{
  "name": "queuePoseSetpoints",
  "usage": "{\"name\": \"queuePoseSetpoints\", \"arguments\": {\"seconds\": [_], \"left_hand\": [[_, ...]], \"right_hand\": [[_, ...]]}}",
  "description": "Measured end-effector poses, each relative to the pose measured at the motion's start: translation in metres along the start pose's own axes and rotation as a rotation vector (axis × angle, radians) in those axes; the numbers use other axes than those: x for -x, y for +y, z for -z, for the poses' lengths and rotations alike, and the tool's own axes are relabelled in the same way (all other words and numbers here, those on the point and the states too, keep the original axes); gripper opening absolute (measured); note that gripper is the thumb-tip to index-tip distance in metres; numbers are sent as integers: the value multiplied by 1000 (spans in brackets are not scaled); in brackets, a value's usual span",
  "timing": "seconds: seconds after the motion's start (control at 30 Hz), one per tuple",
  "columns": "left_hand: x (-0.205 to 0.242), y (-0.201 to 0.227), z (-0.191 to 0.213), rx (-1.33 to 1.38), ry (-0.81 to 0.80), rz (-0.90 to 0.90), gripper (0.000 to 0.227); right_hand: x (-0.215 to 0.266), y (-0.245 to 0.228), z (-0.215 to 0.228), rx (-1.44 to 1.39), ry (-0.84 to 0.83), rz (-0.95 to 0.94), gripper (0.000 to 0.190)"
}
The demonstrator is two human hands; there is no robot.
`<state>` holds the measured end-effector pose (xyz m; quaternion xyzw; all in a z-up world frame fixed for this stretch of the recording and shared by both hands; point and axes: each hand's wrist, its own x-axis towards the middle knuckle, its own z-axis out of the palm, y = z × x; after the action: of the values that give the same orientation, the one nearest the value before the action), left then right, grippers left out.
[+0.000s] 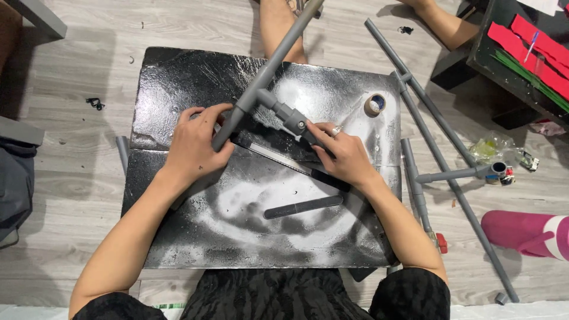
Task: Filing the edges of PVC pipes and assembling them into a frame structure on the floor.
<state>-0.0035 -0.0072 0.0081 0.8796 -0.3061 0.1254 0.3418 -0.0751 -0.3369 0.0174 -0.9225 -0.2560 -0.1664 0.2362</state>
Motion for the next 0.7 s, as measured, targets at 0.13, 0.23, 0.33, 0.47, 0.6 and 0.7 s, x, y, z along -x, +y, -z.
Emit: {"name": "queuePoseSetpoints", "arguments": {"seconds": [0.13, 0.23, 0.33, 0.47, 0.6, 0.7], "left_hand": [[4, -4, -9, 25, -30, 27, 79], [4, -5, -11, 44, -57, 52, 78], [4, -7, -14, 27, -75, 65, 76], [1, -6, -10, -25, -85, 75, 72], [1, -16, -7, -7, -43, 77, 64], [-3, -16, 5, -22, -15, 79, 55]], "right_hand": [[0, -2, -1, 18, -67, -16, 52], [-6, -4, 4, 62, -105, -14, 53], [-8, -2, 8, 119, -149, -5, 51], [-6, 4, 7, 161, -113, 6, 42], [0, 10, 3, 194, 53, 61, 16], [28, 35, -25, 174, 53, 151, 10]]}}
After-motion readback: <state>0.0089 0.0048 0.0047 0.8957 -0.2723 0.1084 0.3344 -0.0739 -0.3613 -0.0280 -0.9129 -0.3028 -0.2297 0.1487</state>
